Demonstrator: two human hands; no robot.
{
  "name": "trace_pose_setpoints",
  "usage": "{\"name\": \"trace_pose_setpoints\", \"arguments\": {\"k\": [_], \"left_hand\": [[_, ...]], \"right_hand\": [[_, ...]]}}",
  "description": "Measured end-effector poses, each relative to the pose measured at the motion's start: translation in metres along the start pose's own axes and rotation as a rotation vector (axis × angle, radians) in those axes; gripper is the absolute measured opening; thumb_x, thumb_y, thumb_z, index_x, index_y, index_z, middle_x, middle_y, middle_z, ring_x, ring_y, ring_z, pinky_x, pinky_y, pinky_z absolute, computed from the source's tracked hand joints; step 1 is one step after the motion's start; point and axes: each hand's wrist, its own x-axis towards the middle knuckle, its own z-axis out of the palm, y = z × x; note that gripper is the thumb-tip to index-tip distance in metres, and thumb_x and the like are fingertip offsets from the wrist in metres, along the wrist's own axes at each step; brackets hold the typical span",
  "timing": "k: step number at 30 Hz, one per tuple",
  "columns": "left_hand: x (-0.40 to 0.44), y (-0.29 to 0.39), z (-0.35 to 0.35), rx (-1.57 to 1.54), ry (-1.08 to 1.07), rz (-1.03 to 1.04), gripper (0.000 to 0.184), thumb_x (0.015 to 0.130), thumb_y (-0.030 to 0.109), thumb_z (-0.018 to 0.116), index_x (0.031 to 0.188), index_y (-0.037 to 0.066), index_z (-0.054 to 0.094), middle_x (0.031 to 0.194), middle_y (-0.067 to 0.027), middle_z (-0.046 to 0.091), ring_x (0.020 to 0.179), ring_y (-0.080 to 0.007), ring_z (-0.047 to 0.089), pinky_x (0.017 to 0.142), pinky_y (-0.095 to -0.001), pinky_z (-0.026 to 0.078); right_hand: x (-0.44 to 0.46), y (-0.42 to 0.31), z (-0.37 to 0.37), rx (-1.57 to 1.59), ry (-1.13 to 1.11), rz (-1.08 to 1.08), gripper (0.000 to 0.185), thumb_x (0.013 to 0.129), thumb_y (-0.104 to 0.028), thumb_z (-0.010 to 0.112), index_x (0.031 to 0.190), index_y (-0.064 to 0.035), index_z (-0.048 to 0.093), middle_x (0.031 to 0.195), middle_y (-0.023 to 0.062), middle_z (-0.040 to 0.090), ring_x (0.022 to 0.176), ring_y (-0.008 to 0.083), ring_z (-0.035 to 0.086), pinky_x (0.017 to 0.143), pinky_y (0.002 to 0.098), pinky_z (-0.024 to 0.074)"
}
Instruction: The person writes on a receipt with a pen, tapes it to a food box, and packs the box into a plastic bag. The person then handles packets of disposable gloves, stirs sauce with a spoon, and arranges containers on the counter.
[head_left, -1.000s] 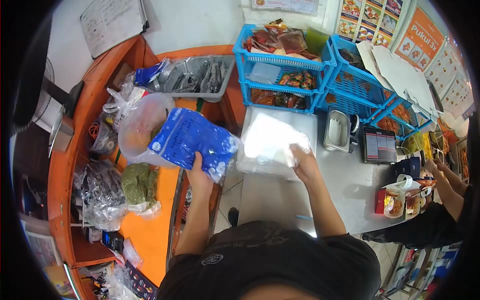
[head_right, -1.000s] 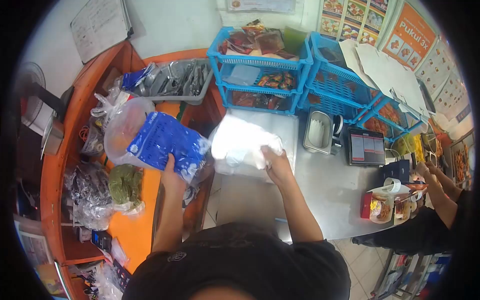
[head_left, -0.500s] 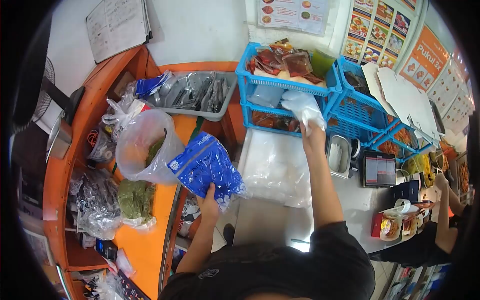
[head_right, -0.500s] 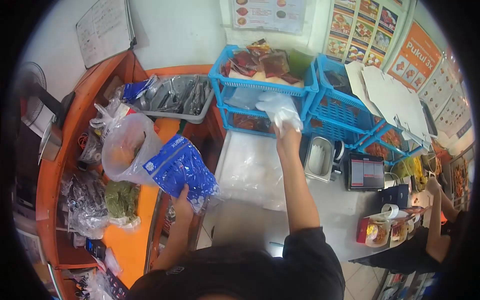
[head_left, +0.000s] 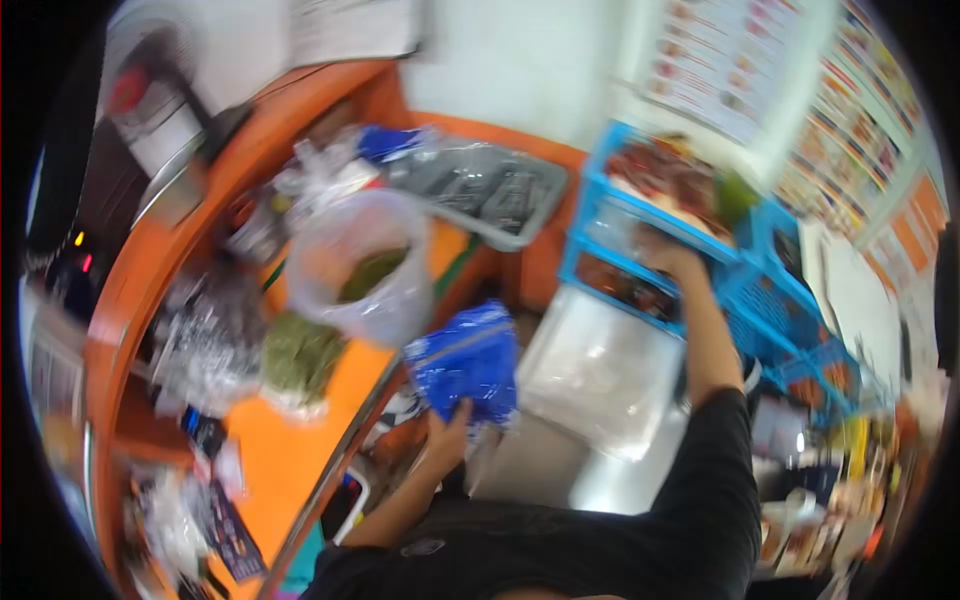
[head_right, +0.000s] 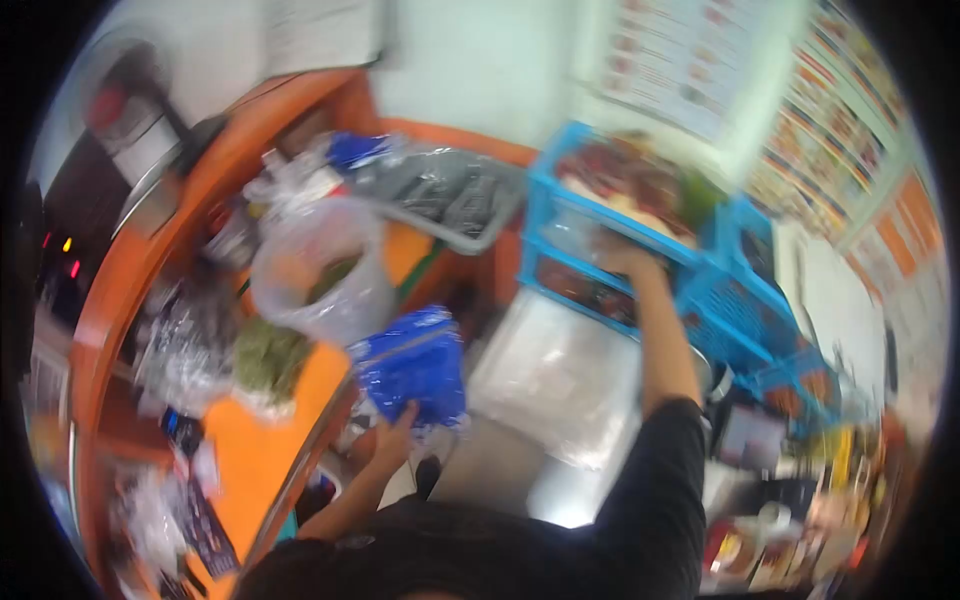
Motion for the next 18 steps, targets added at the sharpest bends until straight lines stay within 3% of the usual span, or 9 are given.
{"name": "trace_pose_setpoints", "arguments": {"k": [2,3,6,9,11,13,15,16,18], "left_hand": [[-0.015,0.011,-0.005,0.117,-0.040,-0.024,0.035,0.091,0.020,0.060,0.118,0.001,0.051,0.103,-0.0066,0.060,0.094,-0.0159,0.055,0.085,-0.0319,0.045],[-0.038,0.038,-0.001,0.028,0.065,-0.149,0.033,0.091,0.022,0.059,0.115,0.001,0.055,0.099,-0.0070,0.061,0.092,-0.0148,0.054,0.086,-0.0316,0.044],[-0.031,0.008,-0.040,0.005,-0.051,0.194,0.038,0.086,0.011,0.059,0.123,0.006,0.050,0.110,-0.0068,0.059,0.097,-0.0165,0.055,0.087,-0.0327,0.045],[-0.044,0.029,-0.078,-0.239,0.205,0.345,0.038,0.085,0.006,0.056,0.122,0.006,0.050,0.107,-0.0073,0.060,0.096,-0.0162,0.056,0.083,-0.0308,0.047],[-0.057,0.046,-0.114,-0.224,0.529,0.371,0.035,0.084,0.002,0.054,0.119,0.006,0.052,0.099,-0.0064,0.061,0.089,-0.0148,0.058,0.076,-0.0291,0.049],[-0.063,0.071,-0.185,-0.242,0.711,0.248,0.034,0.078,-0.006,0.047,0.109,0.005,0.054,0.089,-0.0026,0.058,0.073,-0.0133,0.053,0.065,-0.0275,0.047],[-0.052,0.083,-0.288,-0.379,0.885,0.559,0.023,0.075,-0.009,0.048,0.086,0.008,0.057,0.081,-0.0025,0.056,0.067,-0.0127,0.052,0.060,-0.0291,0.045],[-0.050,0.121,-0.321,-0.709,0.845,0.745,0.018,0.077,-0.007,0.047,0.079,0.009,0.054,0.081,-0.0034,0.056,0.070,-0.0145,0.052,0.064,-0.0296,0.046],[-0.043,0.178,-0.404,-0.502,1.327,1.030,0.013,0.075,-0.004,0.047,0.083,0.005,0.053,0.089,-0.0094,0.056,0.080,-0.0199,0.054,0.074,-0.0318,0.046]], "right_hand": [[-0.013,0.014,0.018,0.598,0.136,0.058,0.045,0.081,-0.018,0.056,0.123,-0.0023,0.052,0.129,0.0128,0.051,0.120,0.0266,0.046,0.103,0.0354,0.0353],[-0.012,-0.003,0.014,0.862,0.140,0.161,0.060,0.087,-0.024,0.053,0.140,-0.0023,0.034,0.144,0.0133,0.035,0.133,0.0261,0.033,0.109,0.0352,0.0265],[0.005,0.026,0.037,0.466,0.183,0.016,0.054,0.091,-0.033,0.044,0.135,-0.0026,0.041,0.141,0.0157,0.040,0.131,0.0284,0.036,0.108,0.0372,0.0275],[0.022,0.056,0.049,0.143,0.271,0.034,0.055,0.095,-0.043,0.036,0.130,-0.0029,0.048,0.137,0.0181,0.044,0.129,0.0306,0.039,0.106,0.0392,0.0285],[-0.027,-0.056,-0.018,0.172,0.316,0.468,0.052,0.096,-0.042,0.038,0.124,-0.0007,0.053,0.131,0.0209,0.048,0.122,0.0363,0.042,0.100,0.0430,0.0343],[-0.032,-0.029,0.013,0.164,0.641,0.197,0.049,0.096,-0.039,0.043,0.117,0.0024,0.055,0.119,0.0227,0.053,0.113,0.0389,0.046,0.095,0.0455,0.0371],[-0.053,-0.054,0.030,0.236,0.882,0.167,0.046,0.095,-0.037,0.047,0.111,0.0051,0.056,0.109,0.0214,0.055,0.106,0.0394,0.048,0.092,0.0459,0.0377],[-0.068,-0.074,0.035,0.197,0.909,0.173,0.046,0.095,-0.037,0.047,0.110,0.0052,0.057,0.108,0.0206,0.055,0.105,0.0383,0.049,0.092,0.0456,0.0381],[-0.093,-0.116,0.045,0.112,0.957,0.184,0.045,0.096,-0.036,0.046,0.107,0.0053,0.057,0.106,0.0191,0.054,0.102,0.0361,0.051,0.091,0.0449,0.0389]]}}
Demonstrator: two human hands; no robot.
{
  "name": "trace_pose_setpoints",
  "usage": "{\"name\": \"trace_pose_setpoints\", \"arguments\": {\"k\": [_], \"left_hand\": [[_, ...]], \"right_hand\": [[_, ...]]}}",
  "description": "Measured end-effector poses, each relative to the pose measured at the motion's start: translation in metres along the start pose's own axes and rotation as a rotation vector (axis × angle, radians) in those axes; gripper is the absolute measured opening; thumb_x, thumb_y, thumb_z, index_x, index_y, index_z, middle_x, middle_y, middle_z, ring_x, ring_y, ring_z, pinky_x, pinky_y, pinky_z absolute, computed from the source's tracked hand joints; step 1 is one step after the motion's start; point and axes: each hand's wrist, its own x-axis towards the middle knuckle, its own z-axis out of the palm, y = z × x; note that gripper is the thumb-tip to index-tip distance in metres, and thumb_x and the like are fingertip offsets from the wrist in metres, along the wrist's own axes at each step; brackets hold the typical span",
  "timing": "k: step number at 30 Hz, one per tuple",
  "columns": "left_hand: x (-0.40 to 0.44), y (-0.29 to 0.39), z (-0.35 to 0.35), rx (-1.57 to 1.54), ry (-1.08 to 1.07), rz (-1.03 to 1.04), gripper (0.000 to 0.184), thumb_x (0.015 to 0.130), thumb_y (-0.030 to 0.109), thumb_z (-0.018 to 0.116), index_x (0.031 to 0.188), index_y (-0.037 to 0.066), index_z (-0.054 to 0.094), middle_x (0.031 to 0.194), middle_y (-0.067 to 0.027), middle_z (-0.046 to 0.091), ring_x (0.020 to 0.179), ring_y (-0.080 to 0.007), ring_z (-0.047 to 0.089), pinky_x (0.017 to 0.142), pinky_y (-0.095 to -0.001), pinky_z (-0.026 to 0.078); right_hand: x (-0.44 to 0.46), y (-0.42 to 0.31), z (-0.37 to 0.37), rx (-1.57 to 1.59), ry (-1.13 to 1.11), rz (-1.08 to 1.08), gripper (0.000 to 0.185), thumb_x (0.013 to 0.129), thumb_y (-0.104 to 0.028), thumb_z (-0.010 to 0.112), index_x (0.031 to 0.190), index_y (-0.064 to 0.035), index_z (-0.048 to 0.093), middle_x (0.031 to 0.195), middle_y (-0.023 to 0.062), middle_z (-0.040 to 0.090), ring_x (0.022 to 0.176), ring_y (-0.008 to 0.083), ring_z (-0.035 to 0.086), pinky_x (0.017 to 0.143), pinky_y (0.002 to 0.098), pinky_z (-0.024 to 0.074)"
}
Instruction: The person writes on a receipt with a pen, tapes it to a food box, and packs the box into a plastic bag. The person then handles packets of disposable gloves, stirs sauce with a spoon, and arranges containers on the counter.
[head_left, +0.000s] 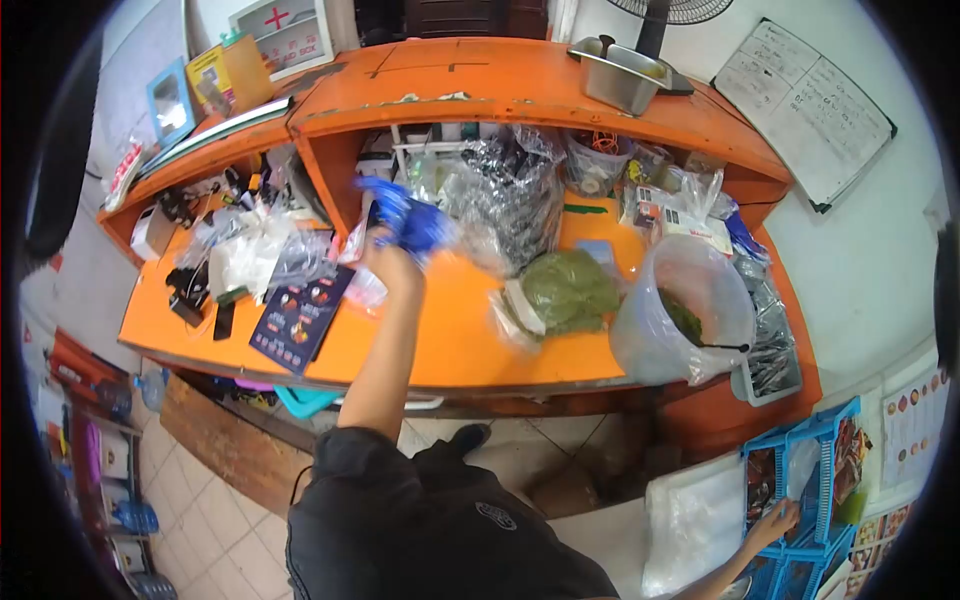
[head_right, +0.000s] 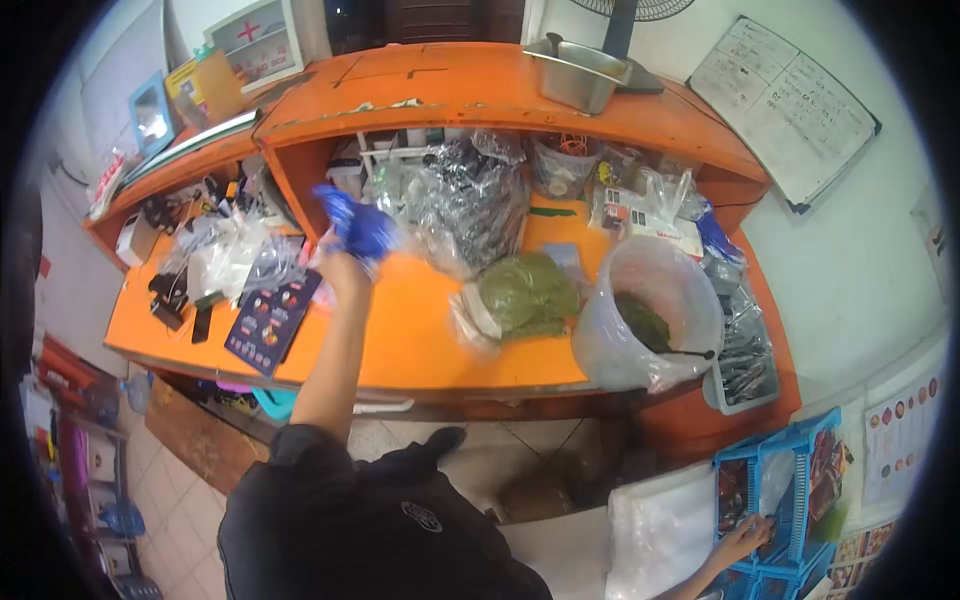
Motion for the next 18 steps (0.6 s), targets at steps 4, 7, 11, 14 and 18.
{"name": "trace_pose_setpoints", "arguments": {"k": [4,7,11,14,18], "left_hand": [[0.123,-0.009,0.034,-0.263,0.313,0.091,0.037,0.070,-0.006,0.052,0.106,-0.003,0.045,0.100,-0.0110,0.052,0.087,-0.0223,0.053,0.080,-0.0315,0.046],[0.136,-0.013,0.037,0.066,0.306,0.095,0.054,0.065,-0.007,0.055,0.117,-0.002,0.039,0.101,-0.0109,0.049,0.089,-0.0207,0.052,0.078,-0.0314,0.046],[0.160,-0.050,0.007,0.132,0.150,0.107,0.049,0.076,-0.010,0.061,0.119,0.000,0.039,0.107,-0.0095,0.050,0.087,-0.0159,0.053,0.077,-0.0253,0.043],[0.179,-0.096,-0.032,0.103,-0.052,-0.154,0.028,0.086,0.001,0.058,0.114,0.002,0.052,0.099,-0.0034,0.058,0.082,-0.0118,0.055,0.075,-0.0268,0.045],[0.161,-0.083,-0.025,-0.109,-0.106,-0.277,0.024,0.089,0.009,0.058,0.112,0.002,0.055,0.102,-0.0030,0.060,0.089,-0.0124,0.057,0.080,-0.0282,0.046]], "right_hand": [[-0.064,-0.100,-0.023,0.244,-0.125,0.219,0.034,0.093,-0.026,0.054,0.101,0.0079,0.054,0.113,0.0224,0.052,0.105,0.0359,0.053,0.091,0.0436,0.0428],[-0.070,-0.229,-0.042,0.148,0.149,0.162,0.024,0.093,-0.018,0.054,0.095,0.0064,0.055,0.097,0.0174,0.056,0.092,0.0304,0.055,0.083,0.0390,0.0449],[-0.073,-0.376,0.011,0.443,0.207,-0.046,0.020,0.090,-0.019,0.055,0.093,0.0007,0.055,0.093,0.0154,0.056,0.090,0.0309,0.054,0.084,0.0410,0.0431],[-0.056,-0.549,0.039,0.687,-0.249,-0.158,0.025,0.076,-0.015,0.066,0.096,-0.0001,0.058,0.103,0.0172,0.055,0.098,0.0317,0.053,0.087,0.0426,0.0406],[-0.056,-0.723,0.080,0.749,-0.479,-0.774,0.058,0.073,-0.016,0.071,0.126,-0.0060,0.049,0.136,0.0242,0.033,0.126,0.0406,0.029,0.104,0.0512,0.0225]]}}
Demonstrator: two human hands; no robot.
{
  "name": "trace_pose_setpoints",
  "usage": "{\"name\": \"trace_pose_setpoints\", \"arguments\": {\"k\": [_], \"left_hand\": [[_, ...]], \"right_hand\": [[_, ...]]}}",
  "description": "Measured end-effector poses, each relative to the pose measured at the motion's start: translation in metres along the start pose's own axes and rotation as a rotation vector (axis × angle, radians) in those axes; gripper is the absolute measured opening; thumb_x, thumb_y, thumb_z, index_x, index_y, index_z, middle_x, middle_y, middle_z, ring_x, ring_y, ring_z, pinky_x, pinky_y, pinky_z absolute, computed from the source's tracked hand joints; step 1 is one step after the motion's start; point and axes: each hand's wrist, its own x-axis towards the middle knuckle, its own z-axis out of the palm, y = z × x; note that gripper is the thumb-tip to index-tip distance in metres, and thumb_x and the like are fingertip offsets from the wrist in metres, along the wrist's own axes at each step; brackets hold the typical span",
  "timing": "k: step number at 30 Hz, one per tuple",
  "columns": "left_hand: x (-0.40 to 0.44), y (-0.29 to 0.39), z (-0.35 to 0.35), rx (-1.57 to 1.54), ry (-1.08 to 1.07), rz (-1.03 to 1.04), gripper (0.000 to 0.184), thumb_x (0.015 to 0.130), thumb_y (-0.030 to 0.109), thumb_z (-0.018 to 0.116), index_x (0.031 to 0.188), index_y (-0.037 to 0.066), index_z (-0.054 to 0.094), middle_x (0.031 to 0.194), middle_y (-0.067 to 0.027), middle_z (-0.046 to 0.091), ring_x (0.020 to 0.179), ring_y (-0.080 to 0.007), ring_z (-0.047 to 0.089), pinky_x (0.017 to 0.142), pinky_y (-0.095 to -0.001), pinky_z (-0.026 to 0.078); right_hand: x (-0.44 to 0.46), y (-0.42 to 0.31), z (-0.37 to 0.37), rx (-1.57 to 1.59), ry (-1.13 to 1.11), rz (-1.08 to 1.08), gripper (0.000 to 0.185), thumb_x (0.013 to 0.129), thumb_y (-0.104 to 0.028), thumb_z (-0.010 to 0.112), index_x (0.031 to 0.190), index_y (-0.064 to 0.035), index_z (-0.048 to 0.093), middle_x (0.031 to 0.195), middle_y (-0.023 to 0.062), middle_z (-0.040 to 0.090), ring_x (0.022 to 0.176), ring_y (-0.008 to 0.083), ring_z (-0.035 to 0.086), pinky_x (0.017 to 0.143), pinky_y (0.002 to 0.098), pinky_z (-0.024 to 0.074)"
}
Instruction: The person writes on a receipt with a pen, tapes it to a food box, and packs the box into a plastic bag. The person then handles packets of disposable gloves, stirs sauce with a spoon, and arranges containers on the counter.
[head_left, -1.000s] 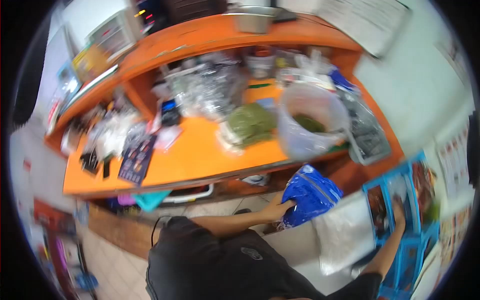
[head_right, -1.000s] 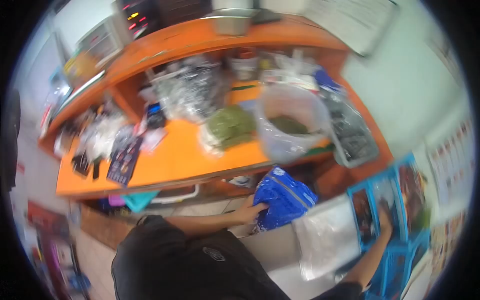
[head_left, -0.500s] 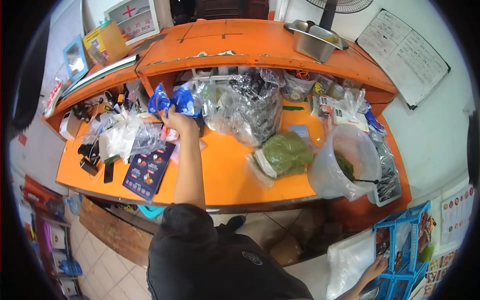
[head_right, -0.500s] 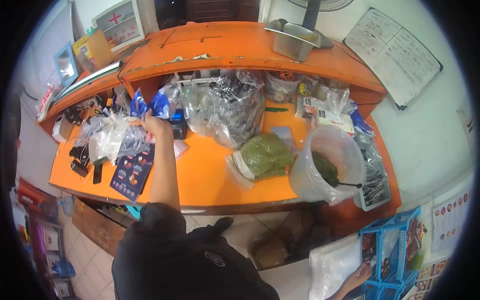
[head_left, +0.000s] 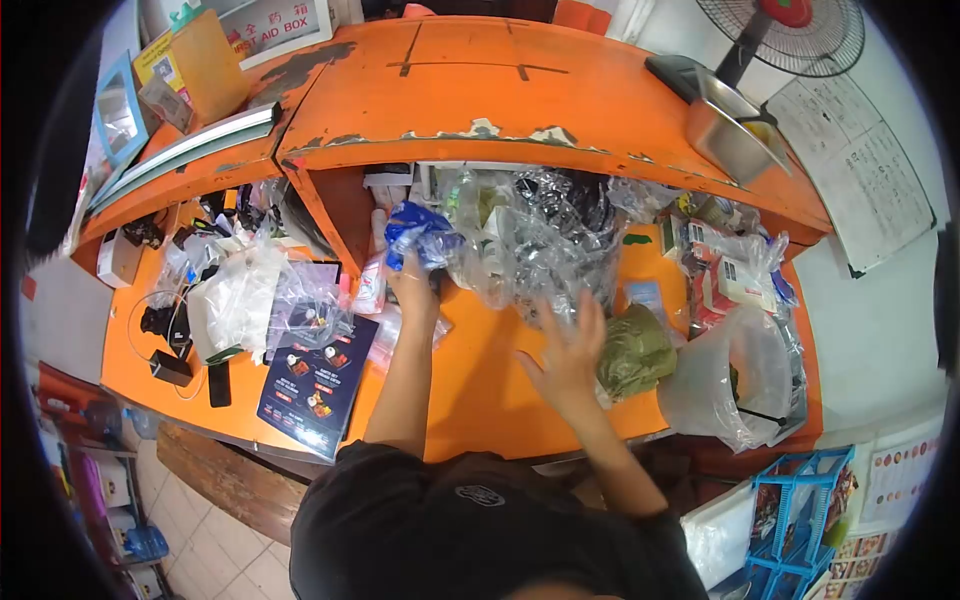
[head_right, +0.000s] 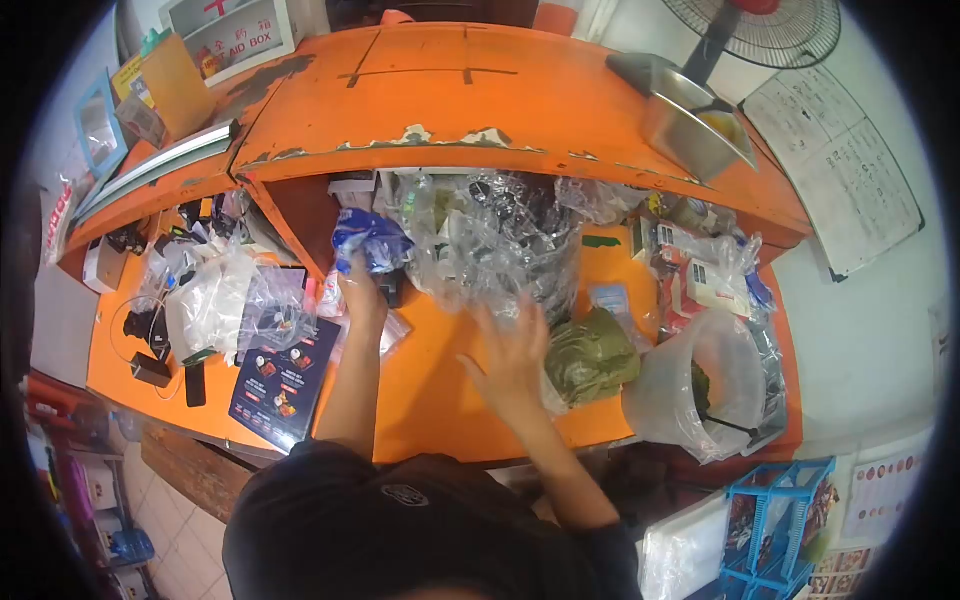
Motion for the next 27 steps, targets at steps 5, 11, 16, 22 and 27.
{"name": "trace_pose_setpoints", "arguments": {"k": [5,11,16,22,27], "left_hand": [[-0.010,0.034,0.007,0.085,0.019,-0.031,0.020,0.090,0.014,0.060,0.107,0.003,0.055,0.100,-0.0018,0.059,0.086,-0.0105,0.057,0.074,-0.0266,0.047],[-0.007,-0.010,0.044,0.855,-0.338,0.423,0.025,0.071,-0.004,0.060,0.094,0.002,0.053,0.091,-0.0104,0.053,0.087,-0.0249,0.054,0.074,-0.0330,0.045],[0.041,-0.100,0.084,1.402,-0.584,0.503,0.033,0.069,-0.003,0.061,0.101,-0.002,0.056,0.113,-0.0190,0.050,0.102,-0.0344,0.052,0.082,-0.0419,0.046],[0.096,-0.188,0.049,1.972,-0.987,0.347,0.036,0.075,0.014,0.059,0.104,-0.008,0.060,0.117,-0.0203,0.054,0.121,-0.0340,0.042,0.095,-0.0404,0.043],[0.126,-0.130,0.065,1.694,-1.418,-0.469,0.094,0.063,0.063,0.064,0.116,-0.014,0.054,0.128,-0.0300,0.048,0.129,-0.0379,0.035,0.107,-0.0404,0.031]], "right_hand": [[0.074,0.034,0.071,-0.158,-0.085,0.122,0.059,0.072,-0.019,0.072,0.125,-0.0053,0.048,0.124,0.0220,0.045,0.118,0.0390,0.036,0.098,0.0517,0.0276],[0.052,0.109,0.093,0.273,0.464,0.386,0.018,0.081,-0.007,0.063,0.093,0.0002,0.052,0.088,0.0106,0.053,0.081,0.0217,0.051,0.075,0.0324,0.0416],[0.049,0.108,0.086,0.557,0.656,0.565,0.014,0.087,-0.008,0.061,0.090,-0.0030,0.048,0.086,0.0021,0.048,0.079,0.0105,0.043,0.072,0.0240,0.0370],[0.045,0.115,0.075,0.596,0.657,0.584,0.015,0.087,-0.008,0.062,0.090,-0.0030,0.047,0.084,0.0011,0.047,0.080,0.0093,0.042,0.072,0.0230,0.0359],[0.044,0.110,0.077,0.554,0.592,0.553,0.018,0.087,-0.008,0.062,0.096,-0.0003,0.049,0.089,0.0037,0.048,0.086,0.0117,0.044,0.079,0.0259,0.0370]]}}
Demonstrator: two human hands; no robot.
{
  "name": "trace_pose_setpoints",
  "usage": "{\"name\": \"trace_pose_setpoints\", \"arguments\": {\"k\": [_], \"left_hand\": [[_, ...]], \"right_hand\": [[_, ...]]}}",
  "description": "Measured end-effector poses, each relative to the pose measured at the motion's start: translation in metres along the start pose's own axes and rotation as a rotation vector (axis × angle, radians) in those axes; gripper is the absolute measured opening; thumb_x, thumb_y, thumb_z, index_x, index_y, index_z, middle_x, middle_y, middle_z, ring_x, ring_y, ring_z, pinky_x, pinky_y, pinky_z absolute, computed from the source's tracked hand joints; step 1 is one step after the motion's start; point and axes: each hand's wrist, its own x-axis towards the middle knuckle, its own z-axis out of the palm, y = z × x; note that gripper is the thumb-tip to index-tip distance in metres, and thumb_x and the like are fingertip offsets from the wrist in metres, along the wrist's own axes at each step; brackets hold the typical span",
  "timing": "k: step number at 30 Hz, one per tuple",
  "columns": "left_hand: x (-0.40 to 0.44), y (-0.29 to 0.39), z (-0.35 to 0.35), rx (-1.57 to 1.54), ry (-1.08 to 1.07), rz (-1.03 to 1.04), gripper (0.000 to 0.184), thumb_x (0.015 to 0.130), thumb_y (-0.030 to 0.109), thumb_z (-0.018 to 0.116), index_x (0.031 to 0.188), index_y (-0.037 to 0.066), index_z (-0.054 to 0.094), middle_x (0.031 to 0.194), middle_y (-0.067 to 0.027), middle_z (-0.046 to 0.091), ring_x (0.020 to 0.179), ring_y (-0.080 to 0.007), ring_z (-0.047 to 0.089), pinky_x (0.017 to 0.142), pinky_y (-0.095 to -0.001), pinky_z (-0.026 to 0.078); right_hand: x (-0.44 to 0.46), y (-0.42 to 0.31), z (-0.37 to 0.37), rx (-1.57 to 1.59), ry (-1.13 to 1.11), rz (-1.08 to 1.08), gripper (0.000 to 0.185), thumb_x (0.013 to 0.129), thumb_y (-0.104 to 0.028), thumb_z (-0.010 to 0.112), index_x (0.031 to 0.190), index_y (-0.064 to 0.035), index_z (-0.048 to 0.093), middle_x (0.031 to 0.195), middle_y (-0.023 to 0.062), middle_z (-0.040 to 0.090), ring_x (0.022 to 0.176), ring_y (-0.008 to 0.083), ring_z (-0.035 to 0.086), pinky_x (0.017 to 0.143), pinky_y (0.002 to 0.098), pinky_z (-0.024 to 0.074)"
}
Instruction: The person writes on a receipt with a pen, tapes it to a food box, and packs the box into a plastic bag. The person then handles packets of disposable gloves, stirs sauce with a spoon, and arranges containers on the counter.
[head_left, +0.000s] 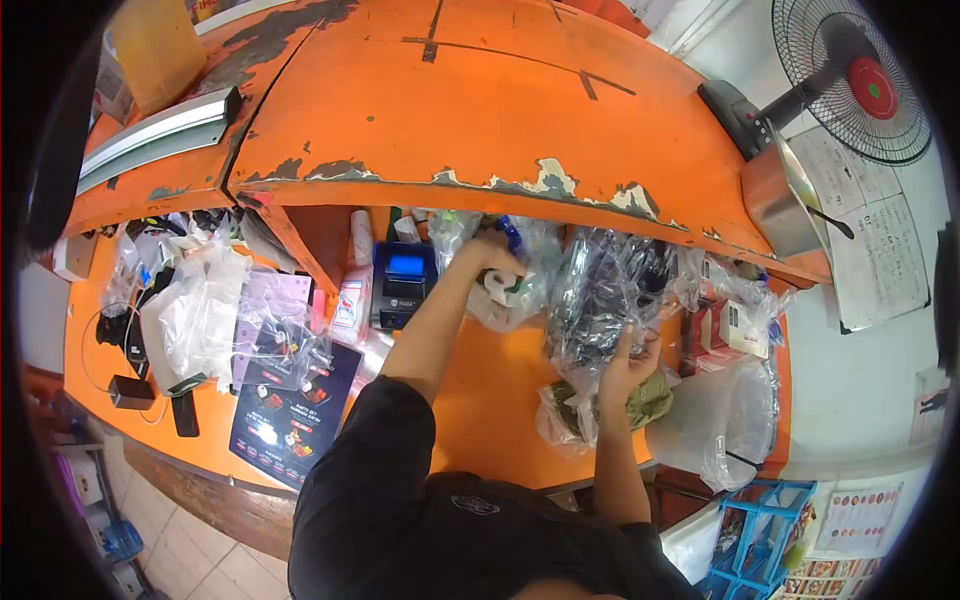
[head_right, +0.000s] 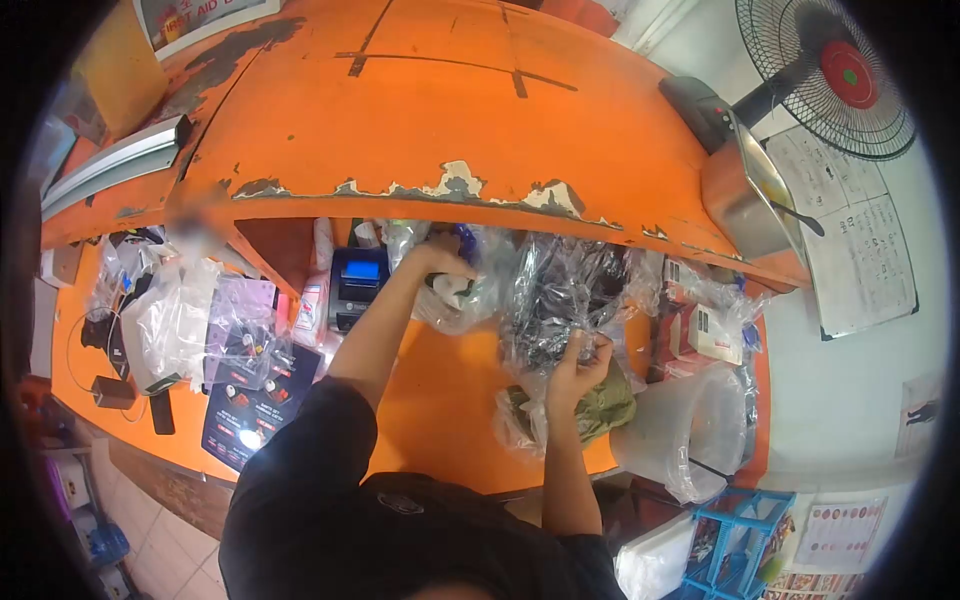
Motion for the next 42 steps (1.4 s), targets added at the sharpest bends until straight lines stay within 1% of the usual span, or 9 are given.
{"name": "trace_pose_setpoints", "arguments": {"k": [6,11,21,24,27,31,33,40,42], "left_hand": [[0.000,0.041,0.066,-0.063,0.534,-0.024,0.107,0.061,0.076,0.060,0.133,-0.001,0.043,0.141,-0.0263,0.031,0.130,-0.0427,0.029,0.108,-0.0456,0.027],[0.020,0.013,0.073,-0.455,0.549,0.171,0.071,0.076,0.056,0.061,0.110,-0.007,0.059,0.100,-0.0331,0.058,0.098,-0.0395,0.057,0.086,-0.0421,0.044],[0.030,-0.013,0.066,-0.480,0.470,0.097,0.036,0.077,0.023,0.060,0.098,-0.007,0.062,0.106,-0.0350,0.055,0.102,-0.0373,0.058,0.090,-0.0420,0.046],[-0.036,0.023,0.052,-0.177,0.868,0.180,0.027,0.074,0.017,0.062,0.091,-0.004,0.066,0.106,-0.0306,0.058,0.096,-0.0372,0.060,0.086,-0.0402,0.048],[-0.111,0.043,0.021,-0.477,1.158,0.743,0.020,0.072,0.015,0.063,0.085,0.001,0.068,0.096,-0.0223,0.065,0.084,-0.0367,0.064,0.078,-0.0402,0.052],[-0.136,-0.034,-0.007,-0.289,1.259,-0.260,0.028,0.082,0.029,0.057,0.090,0.006,0.069,0.081,-0.0141,0.068,0.075,-0.0311,0.066,0.069,-0.0412,0.051],[-0.110,-0.075,-0.018,-0.053,0.780,-0.630,0.046,0.082,0.045,0.055,0.110,0.010,0.065,0.124,-0.0149,0.057,0.118,-0.0352,0.049,0.093,-0.0492,0.041],[-0.036,-0.142,-0.023,-0.197,0.426,-0.580,0.049,0.082,0.035,0.054,0.125,0.011,0.056,0.133,-0.0124,0.051,0.126,-0.0303,0.045,0.101,-0.0456,0.033],[-0.075,-0.105,-0.010,-0.079,0.988,-0.583,0.032,0.079,0.030,0.056,0.098,0.006,0.067,0.103,-0.0171,0.064,0.097,-0.0290,0.062,0.084,-0.0441,0.045]], "right_hand": [[0.001,-0.050,0.022,-0.970,-0.108,-0.388,0.042,0.083,-0.011,0.064,0.117,0.0035,0.047,0.121,0.0227,0.044,0.113,0.0317,0.044,0.097,0.0408,0.0335],[0.010,-0.115,0.089,-0.390,-0.760,-0.488,0.041,0.081,-0.012,0.061,0.118,-0.0004,0.049,0.128,0.0274,0.038,0.117,0.0432,0.037,0.099,0.0470,0.0313],[0.043,-0.024,0.188,-1.514,-1.133,-0.207,0.052,0.072,-0.031,0.068,0.116,-0.0036,0.060,0.140,0.0158,0.038,0.126,0.0325,0.035,0.103,0.0374,0.0293],[0.044,0.001,0.187,-1.538,-1.011,-0.311,0.059,0.074,-0.033,0.068,0.123,-0.0021,0.055,0.140,0.0130,0.039,0.128,0.0311,0.033,0.104,0.0372,0.0296],[0.046,-0.013,0.170,-1.247,-0.964,-0.363,0.061,0.071,-0.028,0.070,0.124,-0.0020,0.054,0.140,0.0154,0.038,0.126,0.0337,0.034,0.103,0.0391,0.0314],[0.048,-0.008,0.168,-1.285,-0.992,-0.286,0.057,0.073,-0.015,0.066,0.127,-0.0062,0.051,0.144,0.0169,0.029,0.132,0.0357,0.026,0.104,0.0439,0.0281],[0.045,-0.010,0.166,-1.126,-0.914,-0.302,0.054,0.072,-0.011,0.066,0.124,-0.0062,0.054,0.143,0.0181,0.031,0.132,0.0381,0.026,0.105,0.0459,0.0275],[0.041,-0.013,0.173,-1.122,-0.923,-0.383,0.035,0.070,-0.009,0.062,0.105,-0.0101,0.067,0.143,0.0208,0.031,0.129,0.0412,0.028,0.102,0.0432,0.0282],[0.046,-0.015,0.175,-1.167,-0.926,-0.364,0.043,0.072,-0.010,0.062,0.114,-0.0047,0.061,0.144,0.0189,0.032,0.133,0.0402,0.023,0.102,0.0430,0.0267]]}}
